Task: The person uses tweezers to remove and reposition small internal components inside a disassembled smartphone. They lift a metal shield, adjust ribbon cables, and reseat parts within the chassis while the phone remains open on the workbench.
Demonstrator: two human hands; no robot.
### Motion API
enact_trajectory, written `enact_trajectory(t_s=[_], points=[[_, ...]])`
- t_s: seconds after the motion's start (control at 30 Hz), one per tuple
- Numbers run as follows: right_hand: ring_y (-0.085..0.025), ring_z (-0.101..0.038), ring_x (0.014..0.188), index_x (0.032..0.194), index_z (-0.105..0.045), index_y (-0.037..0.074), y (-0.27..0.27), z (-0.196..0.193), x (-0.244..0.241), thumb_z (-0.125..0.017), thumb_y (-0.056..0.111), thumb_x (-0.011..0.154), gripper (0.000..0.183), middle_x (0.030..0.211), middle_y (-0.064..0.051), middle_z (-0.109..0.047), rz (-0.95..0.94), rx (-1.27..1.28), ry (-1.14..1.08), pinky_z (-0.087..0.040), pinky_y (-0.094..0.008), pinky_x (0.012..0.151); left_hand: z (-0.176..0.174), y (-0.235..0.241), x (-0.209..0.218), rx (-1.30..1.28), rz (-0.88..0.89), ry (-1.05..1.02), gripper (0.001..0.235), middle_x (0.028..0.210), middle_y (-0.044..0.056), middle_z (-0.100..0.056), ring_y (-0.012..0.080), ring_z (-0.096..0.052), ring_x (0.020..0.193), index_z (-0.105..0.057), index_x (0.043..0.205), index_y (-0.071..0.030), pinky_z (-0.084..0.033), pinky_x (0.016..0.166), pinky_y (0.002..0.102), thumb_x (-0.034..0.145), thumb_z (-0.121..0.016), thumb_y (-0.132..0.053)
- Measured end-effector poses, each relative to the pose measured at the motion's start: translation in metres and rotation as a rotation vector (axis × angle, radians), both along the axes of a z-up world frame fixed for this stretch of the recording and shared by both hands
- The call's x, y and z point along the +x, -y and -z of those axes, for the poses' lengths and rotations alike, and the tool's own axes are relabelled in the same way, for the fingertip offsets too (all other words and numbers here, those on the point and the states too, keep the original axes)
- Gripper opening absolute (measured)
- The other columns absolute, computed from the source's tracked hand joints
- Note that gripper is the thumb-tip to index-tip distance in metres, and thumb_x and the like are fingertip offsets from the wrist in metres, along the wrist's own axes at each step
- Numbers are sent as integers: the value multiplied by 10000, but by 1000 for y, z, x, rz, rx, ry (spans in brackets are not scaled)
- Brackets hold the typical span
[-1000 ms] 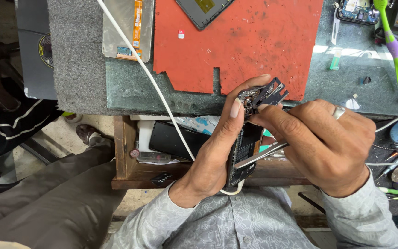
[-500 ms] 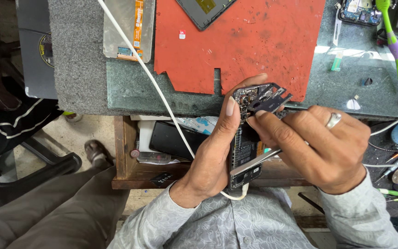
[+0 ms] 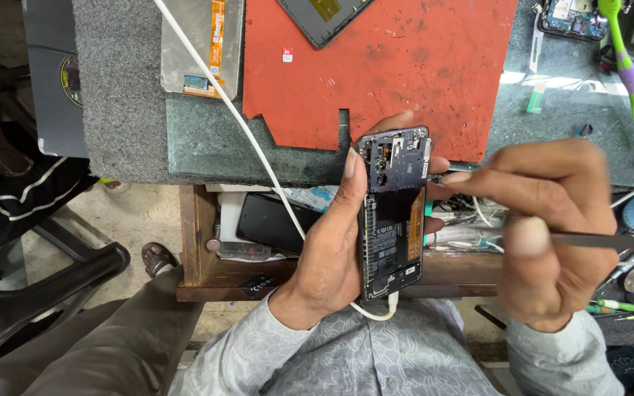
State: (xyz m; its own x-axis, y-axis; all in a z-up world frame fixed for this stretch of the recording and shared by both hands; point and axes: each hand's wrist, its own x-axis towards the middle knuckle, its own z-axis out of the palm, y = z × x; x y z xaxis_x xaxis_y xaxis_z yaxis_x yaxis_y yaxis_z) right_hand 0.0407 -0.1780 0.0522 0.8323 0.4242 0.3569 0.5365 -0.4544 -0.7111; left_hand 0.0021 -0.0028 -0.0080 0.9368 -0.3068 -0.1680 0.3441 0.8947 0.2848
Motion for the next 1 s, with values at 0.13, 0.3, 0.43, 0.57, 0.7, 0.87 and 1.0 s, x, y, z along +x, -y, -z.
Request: enact_trajectory(t_s=[0.13, 0.3, 0.43, 0.57, 0.7, 0.87, 1.0], points=[[-139, -613, 648, 1040, -695, -19, 0, 3, -9, -425, 454, 1101, 549, 862, -79, -684, 106, 49, -121, -463, -222, 564, 0, 1, 0, -16, -34, 30, 646, 1404, 158, -540, 230, -573, 1239, -243, 1703, -157, -548, 1068, 404, 1167, -273, -515], [-161, -697, 725, 1081, -655, -35, -6, 7, -12, -586, 302, 1105, 345, 972, -104, -696, -6, 150, -115, -553, -243, 649, -1, 3, 3, 20, -56, -19, 620, 1377, 167, -553, 231, -587, 1234, -270, 1664, -140, -554, 1006, 373, 1161, -342, -495], [-195, -719, 763, 1013, -674, -42, -12, 5, -10, -748, 60, 902, 168, 972, -151, -721, -38, 55, -68, -574, -273, 661, -3, 2, 2, 19, -44, -61, 622, 1350, 138, -556, 218, -585, 1214, -285, 1644, -173, -556, 927, 364, 1119, -398, -489], [-218, -709, 777, 1000, -695, -35, -22, 2, -5, -842, -39, 780, 264, 939, -152, -711, -57, -34, 47, -561, -308, 676, -4, 3, 3, 45, -74, -34, 628, 1340, 167, -551, 239, -590, 1246, -289, 1671, -157, -553, 1009, 377, 1153, -418, -487], [-244, -709, 791, 1003, -711, -39, -27, -5, -3, -855, -50, 743, 298, 912, -157, -702, -57, -122, 117, -555, -329, 679, -5, 3, 3, 24, -68, -48, 630, 1375, 164, -540, 239, -589, 1246, -271, 1659, -185, -565, 988, 386, 1128, -423, -489], [-234, -701, 786, 999, -718, -39, -29, -9, -5, -855, -68, 726, 307, 895, -156, -697, -31, -148, 129, -546, -323, 672, -6, 4, 4, -2, -78, -58, 619, 1381, 165, -541, 240, -585, 1246, -270, 1648, -217, -571, 966, 385, 1118, -433, -492], [-242, -701, 797, 1013, -722, -40, -32, -7, -6, -865, -75, 736, 314, 906, -156, -700, -3, -156, 145, -550, -334, 693, -6, 5, 4, -24, -91, -82, 619, 1362, 166, -557, 254, -597, 1240, -286, 1633, -204, -573, 980, 397, 1109, -437, -497]])
